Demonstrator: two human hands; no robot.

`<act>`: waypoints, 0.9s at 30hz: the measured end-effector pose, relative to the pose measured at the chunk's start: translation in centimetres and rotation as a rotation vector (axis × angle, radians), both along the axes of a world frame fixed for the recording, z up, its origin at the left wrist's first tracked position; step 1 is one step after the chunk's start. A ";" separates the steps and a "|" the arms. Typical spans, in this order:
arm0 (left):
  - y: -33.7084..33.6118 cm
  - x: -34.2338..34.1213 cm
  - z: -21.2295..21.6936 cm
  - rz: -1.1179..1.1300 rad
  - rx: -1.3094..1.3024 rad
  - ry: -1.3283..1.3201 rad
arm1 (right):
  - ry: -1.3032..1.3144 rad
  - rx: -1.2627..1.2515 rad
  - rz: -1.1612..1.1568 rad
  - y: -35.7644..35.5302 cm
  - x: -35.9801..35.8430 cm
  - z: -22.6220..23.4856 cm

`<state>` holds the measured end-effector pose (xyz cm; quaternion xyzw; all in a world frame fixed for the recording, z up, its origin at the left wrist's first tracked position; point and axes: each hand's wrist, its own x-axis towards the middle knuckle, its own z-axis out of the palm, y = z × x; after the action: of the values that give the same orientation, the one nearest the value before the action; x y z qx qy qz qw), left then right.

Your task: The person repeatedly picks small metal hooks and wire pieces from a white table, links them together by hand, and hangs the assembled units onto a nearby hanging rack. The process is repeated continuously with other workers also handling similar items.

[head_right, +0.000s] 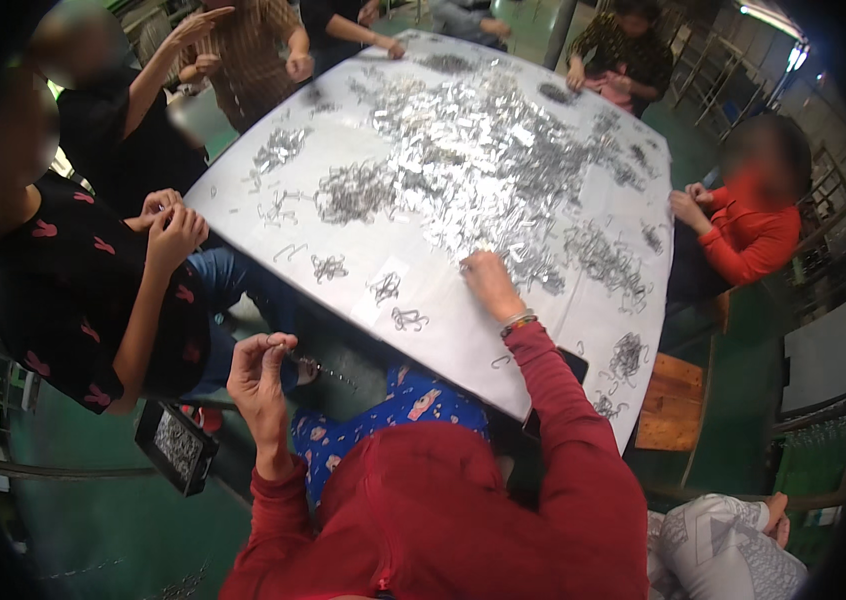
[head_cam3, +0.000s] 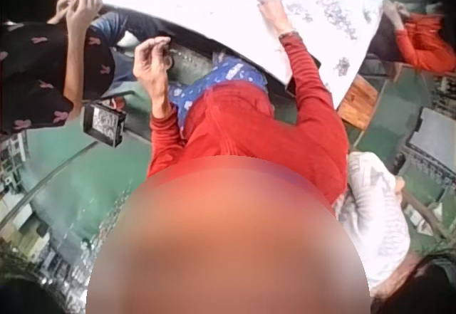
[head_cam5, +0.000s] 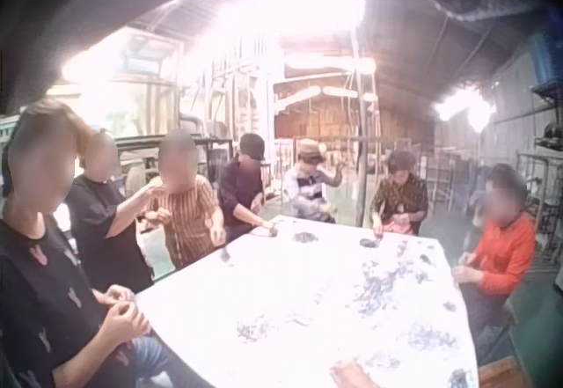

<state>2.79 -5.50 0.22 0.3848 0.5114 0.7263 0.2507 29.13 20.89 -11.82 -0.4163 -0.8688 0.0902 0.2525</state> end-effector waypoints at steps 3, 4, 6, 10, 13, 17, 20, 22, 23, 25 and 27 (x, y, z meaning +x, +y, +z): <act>-0.8 0.1 0.1 0.063 -0.002 0.009 | -0.094 -0.005 0.056 2.0 0.5 -3.3; -1.0 0.1 0.1 0.058 0.008 -0.036 | -0.155 0.061 0.089 2.5 0.5 -3.6; -1.4 0.2 0.2 0.062 0.054 -0.033 | -0.300 0.125 0.137 2.6 0.2 -3.3; -1.9 0.1 0.2 0.059 0.073 -0.033 | -0.125 -0.036 0.161 1.0 -2.4 0.8; -1.7 -0.7 -0.2 0.103 -0.045 -0.009 | 0.362 -0.472 0.273 -2.9 -6.9 5.0; -1.2 -2.2 -1.3 0.032 0.000 0.073 | 0.628 -0.735 0.616 -9.1 -13.0 10.2; -0.8 -3.1 -1.7 0.001 -0.027 0.086 | 0.695 -0.808 0.601 -12.9 -16.5 13.4; -0.2 -3.3 -1.6 -0.016 -0.020 0.089 | 0.724 -0.793 0.601 -14.3 -17.8 14.8; -0.1 -3.3 -1.4 -0.019 -0.003 0.093 | 0.745 -0.774 0.618 -15.0 -18.1 15.1; -0.3 -3.4 -1.0 0.012 -0.034 0.111 | 0.748 -0.740 0.589 -15.8 -18.4 15.5; -0.4 -3.2 -0.7 0.034 -0.038 0.117 | 0.734 -0.654 0.596 -16.2 -18.3 15.5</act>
<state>-0.37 -5.88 -0.52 0.4131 0.5453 0.6969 0.2153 10.83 4.72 3.63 -0.1513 -0.7309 0.5602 0.3593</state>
